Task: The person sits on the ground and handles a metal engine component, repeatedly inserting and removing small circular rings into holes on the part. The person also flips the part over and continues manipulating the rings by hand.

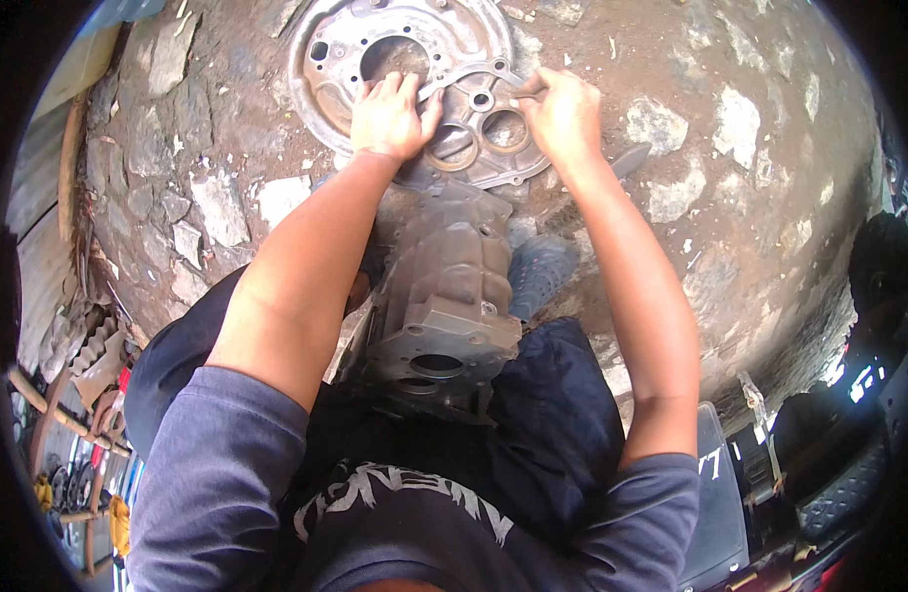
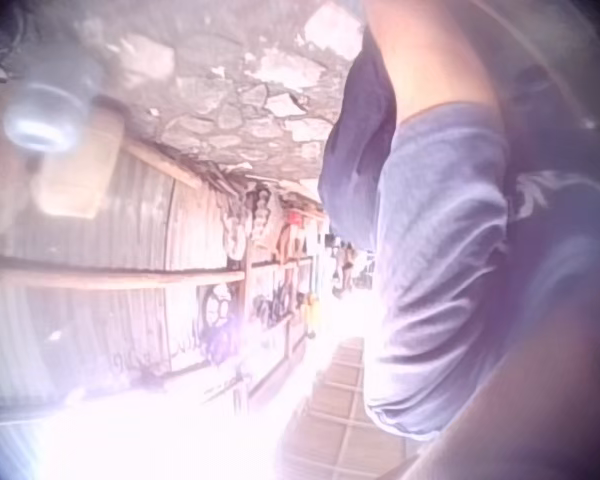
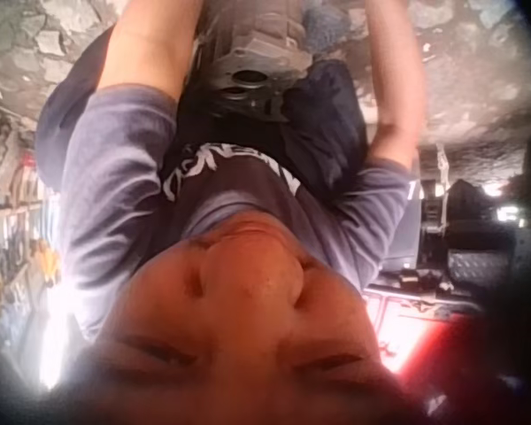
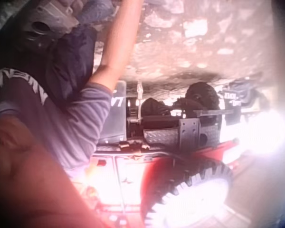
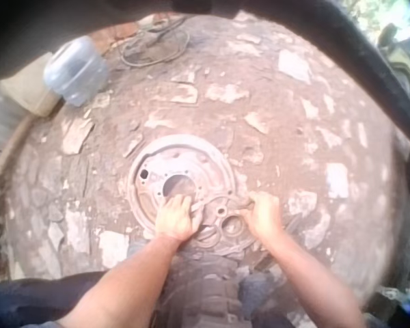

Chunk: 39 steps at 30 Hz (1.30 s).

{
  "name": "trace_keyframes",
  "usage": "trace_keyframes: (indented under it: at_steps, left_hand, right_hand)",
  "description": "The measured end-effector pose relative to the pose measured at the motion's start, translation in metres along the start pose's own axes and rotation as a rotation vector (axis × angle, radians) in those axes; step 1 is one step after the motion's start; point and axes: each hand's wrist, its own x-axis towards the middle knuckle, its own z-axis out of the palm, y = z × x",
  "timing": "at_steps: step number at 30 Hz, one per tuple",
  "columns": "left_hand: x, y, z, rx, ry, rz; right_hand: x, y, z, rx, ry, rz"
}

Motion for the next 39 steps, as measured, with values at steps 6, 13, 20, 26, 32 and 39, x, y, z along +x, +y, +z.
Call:
trace_keyframes:
  at_steps: [6, 13, 20, 26, 32, 39]
  left_hand:
    - [0.003, -0.006, -0.007, 0.019, 0.033, 0.003]
    - [0.0, 0.0, -0.003, -0.003, 0.023, -0.005]
    - [0.0, -0.001, -0.004, 0.004, 0.043, -0.001]
    - [-0.001, -0.001, -0.003, -0.016, 0.086, 0.016]
    - [0.0, 0.001, -0.003, -0.01, 0.073, 0.021]
    - [-0.002, -0.003, 0.001, -0.015, 0.106, 0.015]
  right_hand:
    - [0.013, 0.006, 0.016, 0.026, 0.108, -0.246]
    - [-0.022, 0.005, 0.008, 0.212, 0.088, 0.176]
    - [-0.02, -0.002, 0.031, 0.322, 0.209, 0.135]
    - [-0.031, -0.012, 0.041, 0.268, 0.247, 0.177]
    - [-0.034, -0.01, 0.046, 0.339, 0.214, 0.206]
    - [-0.054, 0.017, 0.062, 0.392, 0.134, 0.168]
